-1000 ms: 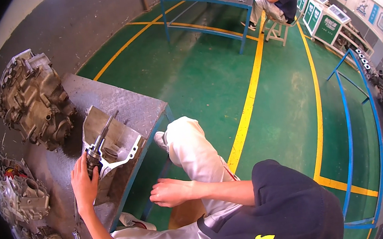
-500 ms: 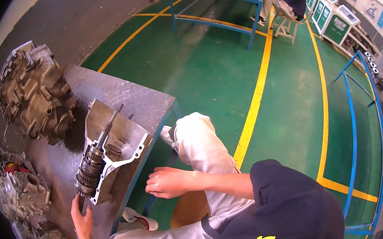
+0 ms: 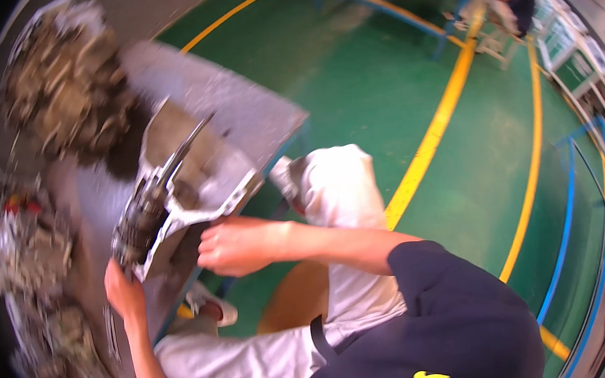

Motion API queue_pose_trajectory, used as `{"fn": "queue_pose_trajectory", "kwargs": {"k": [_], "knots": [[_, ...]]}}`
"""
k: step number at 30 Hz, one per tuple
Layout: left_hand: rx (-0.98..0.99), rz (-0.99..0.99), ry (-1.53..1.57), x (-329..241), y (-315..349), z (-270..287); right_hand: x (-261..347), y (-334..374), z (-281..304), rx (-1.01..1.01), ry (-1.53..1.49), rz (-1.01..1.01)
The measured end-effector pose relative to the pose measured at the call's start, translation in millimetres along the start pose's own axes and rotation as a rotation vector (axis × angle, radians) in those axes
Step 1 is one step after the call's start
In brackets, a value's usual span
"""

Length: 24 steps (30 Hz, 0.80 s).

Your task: The person reassembles a mechanical gear assembly within a transmission housing, rotating the shaft by hand and checking the fit of the gears against the housing walls.

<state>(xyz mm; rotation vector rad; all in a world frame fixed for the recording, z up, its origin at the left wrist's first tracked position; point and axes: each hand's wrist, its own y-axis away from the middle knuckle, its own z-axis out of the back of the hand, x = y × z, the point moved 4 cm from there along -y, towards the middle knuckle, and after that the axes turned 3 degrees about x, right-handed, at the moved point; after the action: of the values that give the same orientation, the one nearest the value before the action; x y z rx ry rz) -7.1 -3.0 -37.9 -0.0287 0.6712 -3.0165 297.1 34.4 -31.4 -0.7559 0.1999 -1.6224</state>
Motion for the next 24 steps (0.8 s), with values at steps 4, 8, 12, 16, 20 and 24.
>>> {"fn": "queue_pose_trajectory", "kwargs": {"k": [4, 8, 12, 16, 20, 24], "knots": [[0.128, 0.103, -0.041, -7, -21, 0, -4, 9, -2, 0.076, 0.026, -0.113], [0.194, 0.105, -0.084, -1, -22, 2, -7, 8, -8, 0.124, -0.055, -0.142], [0.26, 0.121, -0.083, -2, -25, 3, -5, 12, -16, 0.112, -0.055, -0.166], [0.252, 0.111, -0.073, 2, -24, 3, -1, 9, -16, 0.139, -0.062, -0.175], [0.279, 0.092, -0.031, 0, -27, 5, -3, 11, -19, 0.172, -0.052, -0.195], [0.298, 0.078, 0.009, 4, -29, 2, -3, 11, -22, 0.171, -0.065, -0.183]]}}
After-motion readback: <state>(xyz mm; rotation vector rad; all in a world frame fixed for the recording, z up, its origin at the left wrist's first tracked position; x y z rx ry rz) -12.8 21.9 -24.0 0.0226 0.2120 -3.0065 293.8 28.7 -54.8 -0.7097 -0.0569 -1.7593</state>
